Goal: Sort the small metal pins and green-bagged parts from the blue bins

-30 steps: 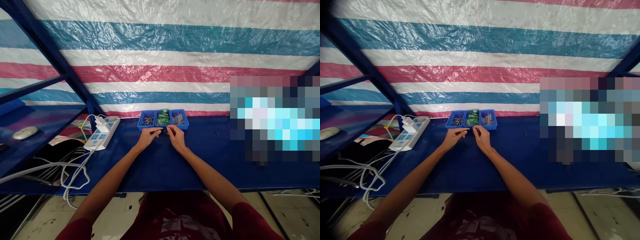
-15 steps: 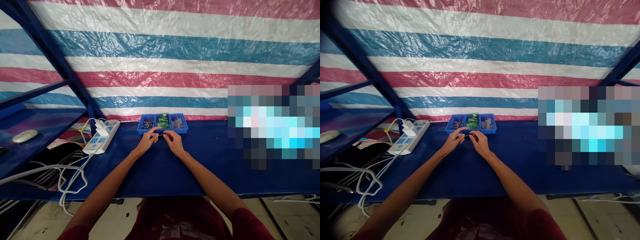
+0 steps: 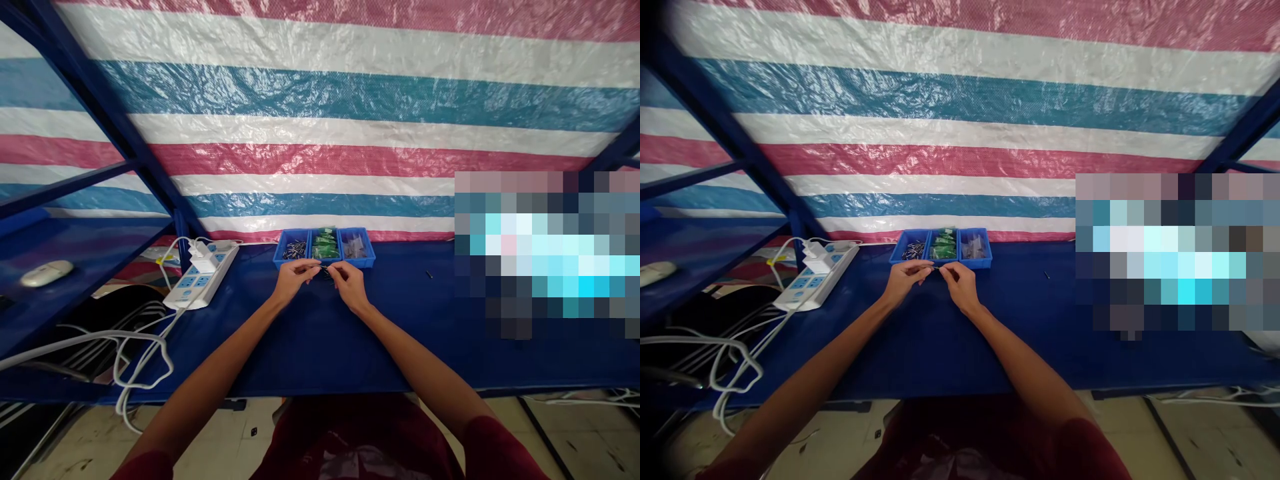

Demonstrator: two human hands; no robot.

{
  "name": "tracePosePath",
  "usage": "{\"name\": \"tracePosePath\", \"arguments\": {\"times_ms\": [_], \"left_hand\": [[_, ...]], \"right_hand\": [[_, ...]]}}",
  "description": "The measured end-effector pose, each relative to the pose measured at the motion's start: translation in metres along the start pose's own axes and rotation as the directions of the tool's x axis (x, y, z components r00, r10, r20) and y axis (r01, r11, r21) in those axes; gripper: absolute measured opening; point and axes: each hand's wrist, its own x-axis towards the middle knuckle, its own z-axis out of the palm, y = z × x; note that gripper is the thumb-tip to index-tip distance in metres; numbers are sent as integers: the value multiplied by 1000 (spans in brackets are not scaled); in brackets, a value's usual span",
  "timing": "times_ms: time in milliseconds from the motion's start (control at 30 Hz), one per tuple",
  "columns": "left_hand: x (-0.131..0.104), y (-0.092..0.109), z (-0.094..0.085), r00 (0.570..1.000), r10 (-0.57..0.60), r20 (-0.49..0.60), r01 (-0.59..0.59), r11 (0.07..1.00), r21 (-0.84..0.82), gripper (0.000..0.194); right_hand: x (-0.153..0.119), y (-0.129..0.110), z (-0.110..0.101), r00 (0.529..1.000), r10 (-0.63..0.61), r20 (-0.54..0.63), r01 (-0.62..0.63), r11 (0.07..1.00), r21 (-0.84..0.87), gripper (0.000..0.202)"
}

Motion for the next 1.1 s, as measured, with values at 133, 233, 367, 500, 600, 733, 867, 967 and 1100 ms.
{"name": "tracePosePath", "arguments": {"times_ms": [133, 233, 367, 500, 600, 733, 867, 967, 1100], "left_hand": [[1, -3, 1, 1000, 27, 10, -27, 1000, -3, 26], [0, 0, -1, 996, 84, -23, -83, 996, 30, 28], [-3, 4, -9, 908, 363, -208, -247, 866, 434, 27], [-2, 0, -22, 778, 592, -209, -285, 630, 722, 25], [3, -6, -31, 758, 628, -173, -237, 514, 825, 26], [11, -10, -35, 850, 520, -77, -154, 388, 909, 35], [11, -11, -30, 910, 414, -15, -124, 306, 944, 44], [8, -10, -26, 906, 423, 25, -178, 327, 928, 42], [5, -8, -22, 877, 468, 107, -329, 425, 843, 31]], "right_hand": [[0, 1, 2, 996, -76, 41, 80, 991, -111, 31], [0, 2, 1, 991, -118, 60, 127, 974, -186, 35], [1, 2, -1, 994, -102, 30, 106, 972, -210, 38], [1, 0, -4, 997, -78, -16, 72, 971, -228, 40], [2, 1, -4, 997, -71, -34, 60, 966, -252, 41], [4, 6, -5, 997, -65, -50, 47, 953, -300, 42], [7, 8, -9, 1000, -26, 1, 23, 884, -467, 30], [9, 5, -13, 994, 81, 80, -12, 775, -632, 12], [12, 1, -20, 963, 229, 143, -38, 641, -767, 19]]}}
